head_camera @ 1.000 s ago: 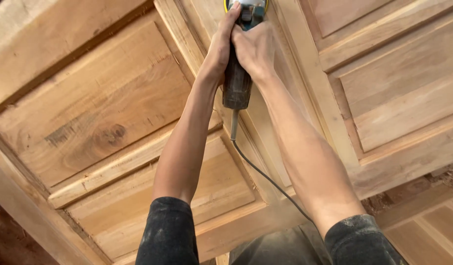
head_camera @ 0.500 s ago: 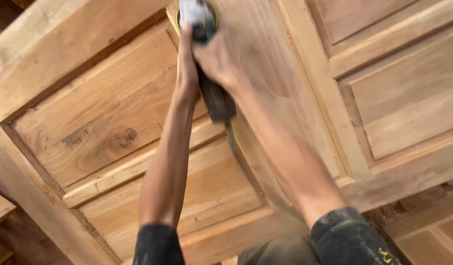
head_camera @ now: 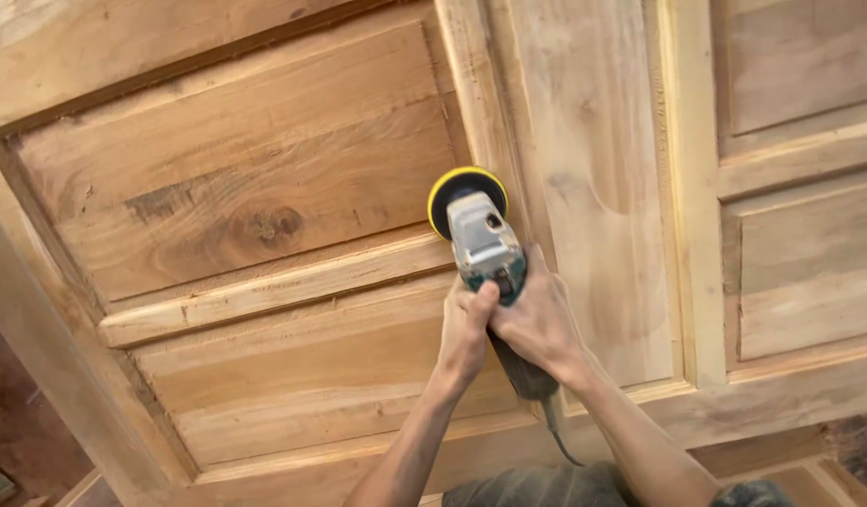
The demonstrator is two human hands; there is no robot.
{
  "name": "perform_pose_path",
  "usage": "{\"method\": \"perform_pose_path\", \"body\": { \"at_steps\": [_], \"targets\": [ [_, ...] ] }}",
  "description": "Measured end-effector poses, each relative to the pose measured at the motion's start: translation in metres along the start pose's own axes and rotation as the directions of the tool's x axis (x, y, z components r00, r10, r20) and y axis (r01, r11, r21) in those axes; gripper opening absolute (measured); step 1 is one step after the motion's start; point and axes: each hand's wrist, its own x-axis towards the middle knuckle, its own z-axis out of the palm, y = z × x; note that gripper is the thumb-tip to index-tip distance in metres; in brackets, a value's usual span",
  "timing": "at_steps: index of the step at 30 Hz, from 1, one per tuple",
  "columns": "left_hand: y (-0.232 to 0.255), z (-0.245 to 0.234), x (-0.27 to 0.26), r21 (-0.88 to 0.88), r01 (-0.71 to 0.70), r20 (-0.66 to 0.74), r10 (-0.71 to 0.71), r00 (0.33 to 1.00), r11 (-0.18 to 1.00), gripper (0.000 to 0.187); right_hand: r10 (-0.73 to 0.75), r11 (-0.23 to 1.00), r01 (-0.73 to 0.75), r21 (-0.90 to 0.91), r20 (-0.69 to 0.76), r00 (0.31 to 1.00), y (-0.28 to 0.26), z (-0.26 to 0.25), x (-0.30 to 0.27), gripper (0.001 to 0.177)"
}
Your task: Sanding a wooden door using an angle grinder with a sanding attachment.
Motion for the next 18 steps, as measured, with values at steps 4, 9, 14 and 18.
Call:
{"method": "perform_pose_path", "body": {
  "at_steps": [4, 9, 14, 18],
  "targets": [
    [0.018, -0.005, -0.032, 0.048, 0.044, 0.051, -0.046, 0.998, 0.998, 0.073, 0.078, 0.997, -0.078, 0.002, 0.004, 0.997, 0.018, 0.000, -0.013, 0.062],
    [-0.019, 0.011, -0.076, -0.136, 0.246, 0.170, -0.222, 0.960, 0.960, 0.074, 0.091, 0.996, -0.091, 0.011, -0.084, 0.992, 0.041, -0.008, -0.030, 0.063],
    [-0.056, 0.040, -0.121, -0.104, 0.309, 0.307, -0.265, 0.914, 0.945, 0.074, -0.074, 0.989, 0.093, 0.115, -0.165, 0.983, 0.076, -0.014, -0.053, 0.062],
    [-0.053, 0.055, -0.141, 0.084, 0.328, 0.349, -0.336, 0.875, 0.941, 0.071, -0.039, 0.966, 0.097, 0.239, -0.235, 0.971, 0.125, -0.019, -0.069, 0.053]
  ]
}}
